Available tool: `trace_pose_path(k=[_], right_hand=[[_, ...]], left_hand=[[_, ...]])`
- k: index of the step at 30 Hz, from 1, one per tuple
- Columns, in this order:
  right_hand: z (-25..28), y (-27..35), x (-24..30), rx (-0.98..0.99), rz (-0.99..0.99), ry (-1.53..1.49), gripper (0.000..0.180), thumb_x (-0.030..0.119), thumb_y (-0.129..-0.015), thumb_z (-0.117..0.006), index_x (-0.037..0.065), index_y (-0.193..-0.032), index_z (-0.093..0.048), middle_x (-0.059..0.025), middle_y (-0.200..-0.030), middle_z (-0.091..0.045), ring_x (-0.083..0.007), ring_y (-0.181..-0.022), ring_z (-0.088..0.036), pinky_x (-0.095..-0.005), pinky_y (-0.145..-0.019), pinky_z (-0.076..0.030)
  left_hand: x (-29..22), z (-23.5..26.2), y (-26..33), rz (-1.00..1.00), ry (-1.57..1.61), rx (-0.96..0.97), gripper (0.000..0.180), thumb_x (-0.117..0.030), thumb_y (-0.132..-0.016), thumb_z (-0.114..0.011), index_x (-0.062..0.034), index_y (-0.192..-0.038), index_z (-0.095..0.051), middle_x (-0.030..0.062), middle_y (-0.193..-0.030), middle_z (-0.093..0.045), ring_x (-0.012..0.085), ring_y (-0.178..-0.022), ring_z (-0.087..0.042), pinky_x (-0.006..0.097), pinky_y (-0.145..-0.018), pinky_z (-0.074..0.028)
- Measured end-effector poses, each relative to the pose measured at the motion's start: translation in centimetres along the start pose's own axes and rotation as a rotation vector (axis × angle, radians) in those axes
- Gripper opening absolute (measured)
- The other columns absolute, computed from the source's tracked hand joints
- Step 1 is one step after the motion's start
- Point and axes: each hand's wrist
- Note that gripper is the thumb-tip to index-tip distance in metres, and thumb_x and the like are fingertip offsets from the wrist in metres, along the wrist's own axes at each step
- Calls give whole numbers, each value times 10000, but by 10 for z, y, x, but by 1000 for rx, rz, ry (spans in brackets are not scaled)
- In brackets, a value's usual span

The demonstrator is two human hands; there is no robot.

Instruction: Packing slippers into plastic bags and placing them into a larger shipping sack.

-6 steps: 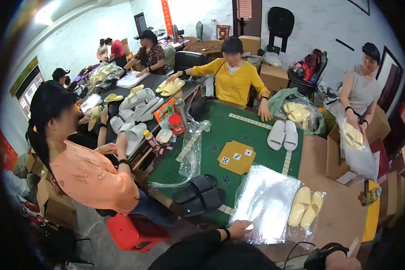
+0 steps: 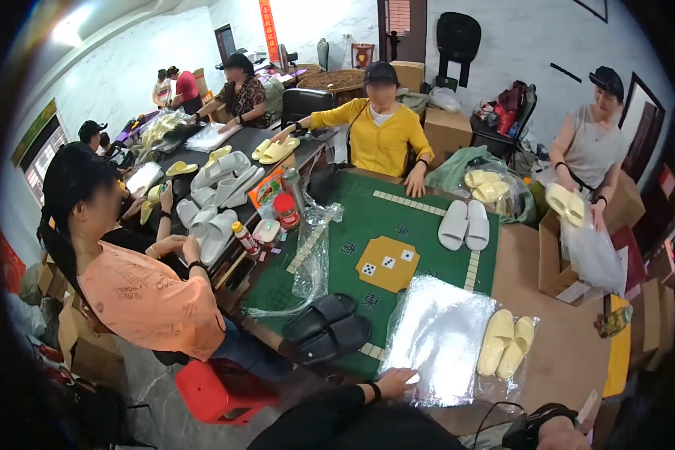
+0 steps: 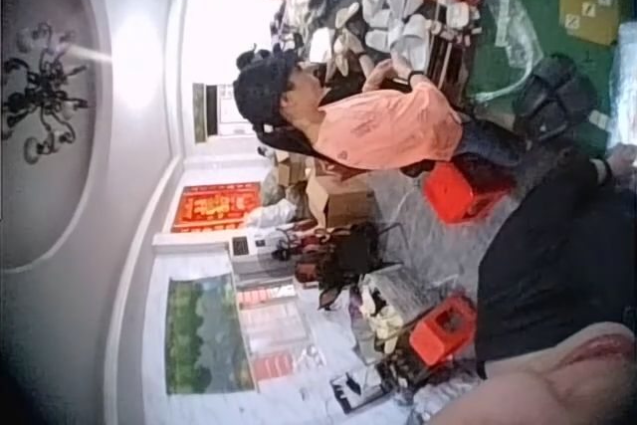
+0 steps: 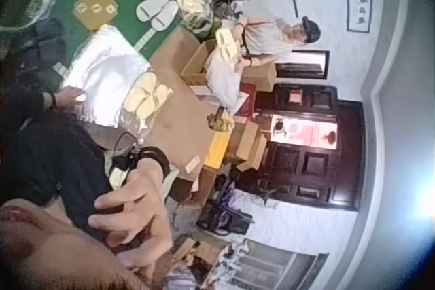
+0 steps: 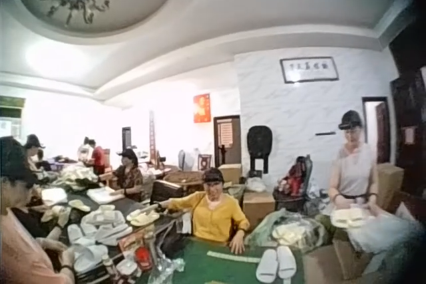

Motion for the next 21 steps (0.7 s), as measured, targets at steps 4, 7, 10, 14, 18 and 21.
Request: trace_pose_path(k=[4, 7, 10, 14, 18, 21], right_hand=[[4, 9, 4, 121, 20, 47, 408, 26, -802, -579, 94, -1191, -476, 20, -1229, -410, -173, -824, -577, -321, -621, -469], [5, 9, -1, 8, 156, 51, 304, 40, -788, -574, 93, -1087, -566, 4, -1166, -466, -188, -818, -580, -328, -614, -454], [11, -3, 1, 406, -240, 212, 227, 194, -770, -600, 122, -982, -634, -46, -918, -593, -239, -804, -594, -351, -636, -461], [-2, 98, -75, 312, -1021, -3, 366, 136, -753, -647, 53, -1104, -586, -142, -1047, -566, -291, -949, -545, -350, -830, -433], [-14, 299, -121, 533, -1402, 394, 459, 252, -822, -591, 114, -1244, -472, -171, -1168, -506, -351, -1003, -517, -365, -878, -414], [-32, 393, -122, 683, -1536, 568, 505, 347, -804, -572, 190, -1267, -447, -190, -1247, -441, -376, -1053, -494, -422, -867, -430]], left_hand=[[-5, 3, -4, 10, -41, 99, 393, -183, -790, -482, -154, -1180, -525, 163, -1332, -347, 309, -1192, -388, 437, -895, -359], [-6, 15, -11, 0, -11, 141, 362, -186, -800, -495, -165, -1160, -533, 176, -1305, -378, 329, -1144, -434, 442, -860, -405], [5, 4, -16, 5, 77, 89, 479, -81, -719, -507, -161, -1191, -531, 206, -1243, -450, 345, -1081, -476, 441, -874, -399], [23, 27, 2, 127, -21, -94, 528, -79, -705, -516, -122, -1231, -485, 219, -1230, -451, 363, -1058, -478, 442, -882, -386], [32, 84, -12, 345, 82, -283, 574, -65, -660, -583, -72, -1222, -465, 246, -1243, -404, 390, -1084, -432, 469, -890, -357], [61, 101, 17, 593, 13, -457, 594, -67, -655, -593, -54, -1227, -432, 263, -1267, -350, 414, -1128, -370, 492, -895, -331]])
Point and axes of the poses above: each hand's wrist, its own y-axis away from the middle knuckle, its own z-axis out of the back of the hand, x = y × z
